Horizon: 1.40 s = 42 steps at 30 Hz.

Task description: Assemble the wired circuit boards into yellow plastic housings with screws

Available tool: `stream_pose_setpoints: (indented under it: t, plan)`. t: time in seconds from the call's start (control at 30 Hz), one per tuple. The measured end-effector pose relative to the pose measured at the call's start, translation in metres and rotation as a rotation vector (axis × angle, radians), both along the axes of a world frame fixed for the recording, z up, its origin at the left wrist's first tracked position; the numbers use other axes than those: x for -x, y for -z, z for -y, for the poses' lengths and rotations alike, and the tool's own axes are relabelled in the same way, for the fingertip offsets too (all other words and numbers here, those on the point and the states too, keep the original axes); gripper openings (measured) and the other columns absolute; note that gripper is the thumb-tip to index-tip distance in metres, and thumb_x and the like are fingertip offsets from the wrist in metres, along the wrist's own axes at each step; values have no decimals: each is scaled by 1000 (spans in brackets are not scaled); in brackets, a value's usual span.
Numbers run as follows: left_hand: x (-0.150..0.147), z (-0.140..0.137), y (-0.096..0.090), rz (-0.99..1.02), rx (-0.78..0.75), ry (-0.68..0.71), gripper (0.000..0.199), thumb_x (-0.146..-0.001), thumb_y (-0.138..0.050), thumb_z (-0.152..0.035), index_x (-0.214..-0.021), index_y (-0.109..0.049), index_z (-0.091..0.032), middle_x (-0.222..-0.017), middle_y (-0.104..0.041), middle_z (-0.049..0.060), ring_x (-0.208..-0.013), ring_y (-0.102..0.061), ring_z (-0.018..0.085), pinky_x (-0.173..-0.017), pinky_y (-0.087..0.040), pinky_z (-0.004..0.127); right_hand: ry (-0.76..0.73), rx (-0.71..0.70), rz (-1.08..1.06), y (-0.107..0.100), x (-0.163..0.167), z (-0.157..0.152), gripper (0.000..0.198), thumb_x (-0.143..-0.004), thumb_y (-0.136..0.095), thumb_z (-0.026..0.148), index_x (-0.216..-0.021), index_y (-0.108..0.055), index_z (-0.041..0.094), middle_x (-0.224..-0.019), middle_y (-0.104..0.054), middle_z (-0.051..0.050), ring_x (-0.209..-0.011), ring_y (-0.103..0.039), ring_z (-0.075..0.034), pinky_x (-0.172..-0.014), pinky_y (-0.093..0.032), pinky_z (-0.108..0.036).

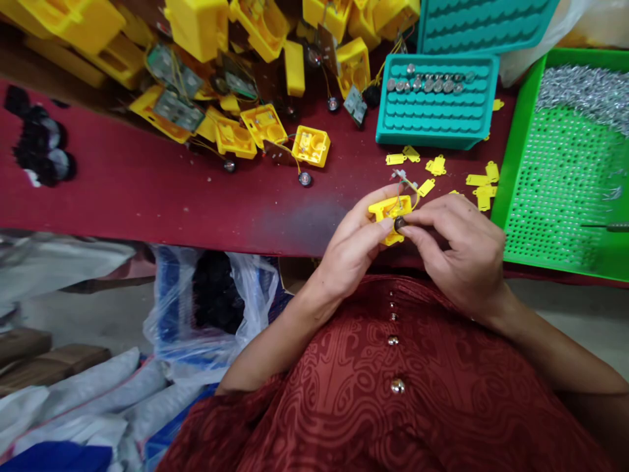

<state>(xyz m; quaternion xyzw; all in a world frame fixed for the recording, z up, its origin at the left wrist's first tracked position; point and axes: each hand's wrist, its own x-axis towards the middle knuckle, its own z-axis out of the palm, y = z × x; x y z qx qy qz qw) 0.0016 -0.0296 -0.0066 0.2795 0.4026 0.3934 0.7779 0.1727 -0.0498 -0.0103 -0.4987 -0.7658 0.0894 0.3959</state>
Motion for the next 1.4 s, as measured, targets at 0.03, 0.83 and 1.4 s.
stream_pose_setpoints:
  t: [0.03,0.83,1.4]
  plan:
    - [0,2,2,-26,-32,9,41,-90,-78,-33,-129,-68,-23,-130,-80,5,-126,-72,25,-107,-55,36,-9,0,17,-2,-1,0,5,-98,-71,11,-96,-71,16,-89,-74,-5,-84,-69,-16,-76,-56,-31]
    - [-9,-10,-8,-18,-64,15,51,-78,-95,-27,-117,-63,-21,-120,-84,8,-110,-84,28,-79,-68,27,244,97,-336,-2,-20,8,10,-100,-70,21,-104,-78,22,-98,-76,-4,-91,-72,-15,-76,-57,-30]
    - [10,-3,-11,103,50,185,52,-75,-97,-26,-112,-61,-20,-112,-86,11,-101,-86,29,-74,-67,27,-189,1016,-1104,-12,-19,-28,52,-79,-92,61,-90,-72,15,-82,-71,-3,-70,-65,-8,-64,-57,-20]
